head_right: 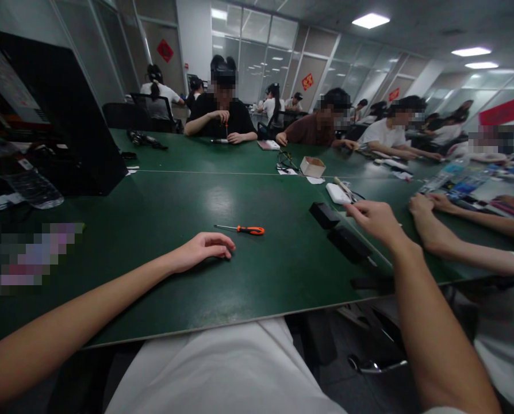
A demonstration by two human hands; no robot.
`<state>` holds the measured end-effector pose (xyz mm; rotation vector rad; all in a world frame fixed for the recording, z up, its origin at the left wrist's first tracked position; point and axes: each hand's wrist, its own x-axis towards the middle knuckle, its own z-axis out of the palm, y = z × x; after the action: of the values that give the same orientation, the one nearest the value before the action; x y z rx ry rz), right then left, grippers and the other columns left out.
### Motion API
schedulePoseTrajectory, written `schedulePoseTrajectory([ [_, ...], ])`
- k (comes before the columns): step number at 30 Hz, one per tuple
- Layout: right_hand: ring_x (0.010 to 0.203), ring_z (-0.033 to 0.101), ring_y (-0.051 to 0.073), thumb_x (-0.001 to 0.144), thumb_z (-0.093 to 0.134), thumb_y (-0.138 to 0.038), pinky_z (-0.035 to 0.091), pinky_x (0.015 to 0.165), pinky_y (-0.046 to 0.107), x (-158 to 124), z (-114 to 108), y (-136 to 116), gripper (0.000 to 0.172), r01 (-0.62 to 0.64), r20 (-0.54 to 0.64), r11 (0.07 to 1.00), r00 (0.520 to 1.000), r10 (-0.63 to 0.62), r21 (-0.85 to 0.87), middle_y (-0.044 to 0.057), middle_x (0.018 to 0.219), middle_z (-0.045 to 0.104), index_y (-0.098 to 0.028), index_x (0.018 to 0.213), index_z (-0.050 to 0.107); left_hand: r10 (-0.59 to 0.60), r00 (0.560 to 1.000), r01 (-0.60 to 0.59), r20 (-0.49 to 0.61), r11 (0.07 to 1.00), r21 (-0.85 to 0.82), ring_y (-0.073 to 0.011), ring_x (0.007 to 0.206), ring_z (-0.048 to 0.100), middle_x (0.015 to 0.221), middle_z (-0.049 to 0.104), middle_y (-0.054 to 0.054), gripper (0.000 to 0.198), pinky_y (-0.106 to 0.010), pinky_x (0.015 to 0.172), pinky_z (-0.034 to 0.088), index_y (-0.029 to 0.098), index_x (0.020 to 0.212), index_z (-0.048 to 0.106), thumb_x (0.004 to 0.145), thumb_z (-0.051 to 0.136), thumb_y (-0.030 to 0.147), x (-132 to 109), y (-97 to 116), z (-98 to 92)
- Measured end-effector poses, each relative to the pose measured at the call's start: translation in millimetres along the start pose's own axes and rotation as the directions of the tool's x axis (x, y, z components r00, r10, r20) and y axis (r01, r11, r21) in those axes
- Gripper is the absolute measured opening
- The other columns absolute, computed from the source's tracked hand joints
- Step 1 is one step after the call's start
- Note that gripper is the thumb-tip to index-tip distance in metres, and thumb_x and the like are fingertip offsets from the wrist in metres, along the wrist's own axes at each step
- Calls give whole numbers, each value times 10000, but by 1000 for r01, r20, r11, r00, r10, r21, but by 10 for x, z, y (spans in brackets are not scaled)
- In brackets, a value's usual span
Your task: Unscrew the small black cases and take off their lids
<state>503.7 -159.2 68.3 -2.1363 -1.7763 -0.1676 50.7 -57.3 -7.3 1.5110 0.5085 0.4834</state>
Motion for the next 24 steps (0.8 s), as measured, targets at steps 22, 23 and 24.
schedulePoseTrajectory([
  [22, 918, 677, 281, 974, 341, -478, 463, 814, 340, 102, 334, 61, 500, -211, -16, 974, 978, 210, -81, 177, 998, 749, -127, 976, 697, -6, 1000, 7, 14, 1000, -27, -161, 852, 679, 981, 732, -67, 276, -305, 846, 518, 141, 992, 734, 792, 778, 325, 11, -22, 14],
  [23, 967, 674, 288, 980, 361, -468, 462, 836, 345, 177, 316, 66, 490, -223, 22, 968, 974, 227, -111, 190, 1076, 740, -116, 1059, 692, -5, 1000, 6, 10, 1000, -29, -160, 848, 679, 980, 733, -69, 276, -304, 841, 519, 139, 988, 735, 789, 779, 325, 12, -24, 14],
  [24, 1002, 671, 289, 979, 403, -463, 462, 854, 345, 260, 307, 63, 471, -226, 78, 964, 968, 238, -140, 199, 1135, 729, -110, 1117, 683, -5, 1000, 5, 5, 999, -31, -159, 844, 680, 979, 734, -71, 273, -302, 834, 520, 136, 985, 735, 790, 776, 324, 11, -25, 15],
])
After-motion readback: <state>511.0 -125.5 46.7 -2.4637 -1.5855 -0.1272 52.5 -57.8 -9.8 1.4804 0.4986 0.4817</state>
